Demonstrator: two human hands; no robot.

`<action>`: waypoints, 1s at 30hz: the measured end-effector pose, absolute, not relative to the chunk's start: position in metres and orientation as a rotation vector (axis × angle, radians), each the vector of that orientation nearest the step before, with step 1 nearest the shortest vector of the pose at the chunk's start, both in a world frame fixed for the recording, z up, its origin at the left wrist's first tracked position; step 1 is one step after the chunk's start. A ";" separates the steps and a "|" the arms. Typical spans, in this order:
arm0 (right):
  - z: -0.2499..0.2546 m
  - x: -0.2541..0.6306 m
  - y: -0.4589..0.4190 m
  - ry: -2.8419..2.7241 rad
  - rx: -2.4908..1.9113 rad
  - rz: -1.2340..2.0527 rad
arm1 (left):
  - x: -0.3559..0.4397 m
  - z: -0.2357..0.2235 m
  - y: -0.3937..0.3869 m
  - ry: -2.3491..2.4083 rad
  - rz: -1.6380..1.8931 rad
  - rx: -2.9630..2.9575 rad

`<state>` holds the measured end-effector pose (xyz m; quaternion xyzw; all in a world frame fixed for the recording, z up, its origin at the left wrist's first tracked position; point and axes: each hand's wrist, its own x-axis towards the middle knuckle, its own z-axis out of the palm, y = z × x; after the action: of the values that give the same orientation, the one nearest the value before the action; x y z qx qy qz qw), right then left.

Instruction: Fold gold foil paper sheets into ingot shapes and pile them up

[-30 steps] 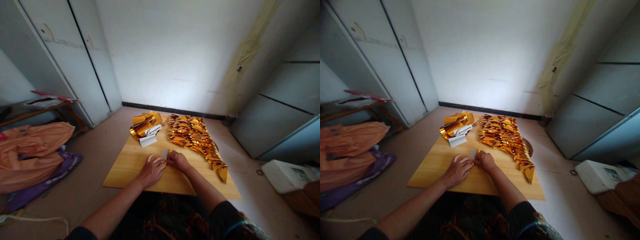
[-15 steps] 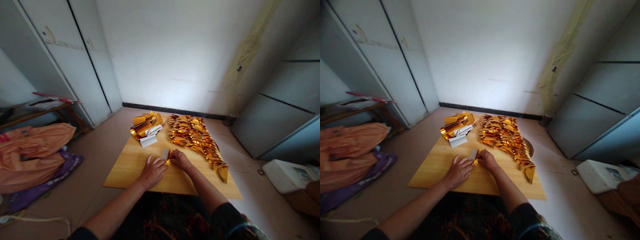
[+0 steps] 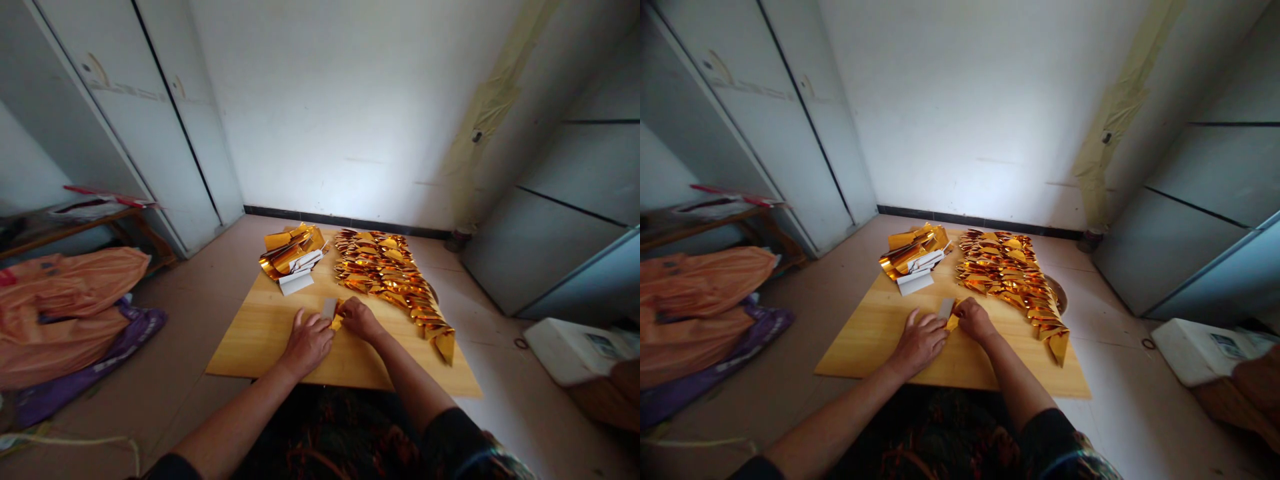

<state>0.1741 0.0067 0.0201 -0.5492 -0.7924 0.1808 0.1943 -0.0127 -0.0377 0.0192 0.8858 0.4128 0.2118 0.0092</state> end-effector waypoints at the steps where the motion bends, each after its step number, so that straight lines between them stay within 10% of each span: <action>1: 0.020 0.176 0.006 -2.269 -1.504 0.464 | -0.011 0.020 -0.037 1.300 0.668 2.767; 12: 0.030 0.159 -0.030 -2.509 -1.671 -0.039 | -0.018 0.020 -0.018 1.507 0.700 2.745; 30: 0.013 0.194 -0.020 -2.433 -1.443 0.127 | -0.008 0.013 -0.023 1.524 0.673 2.751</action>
<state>0.1944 -0.0196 0.0133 -0.5034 -0.8490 0.0442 0.1545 -0.0083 -0.0228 0.0132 0.8547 0.4737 0.2091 -0.0371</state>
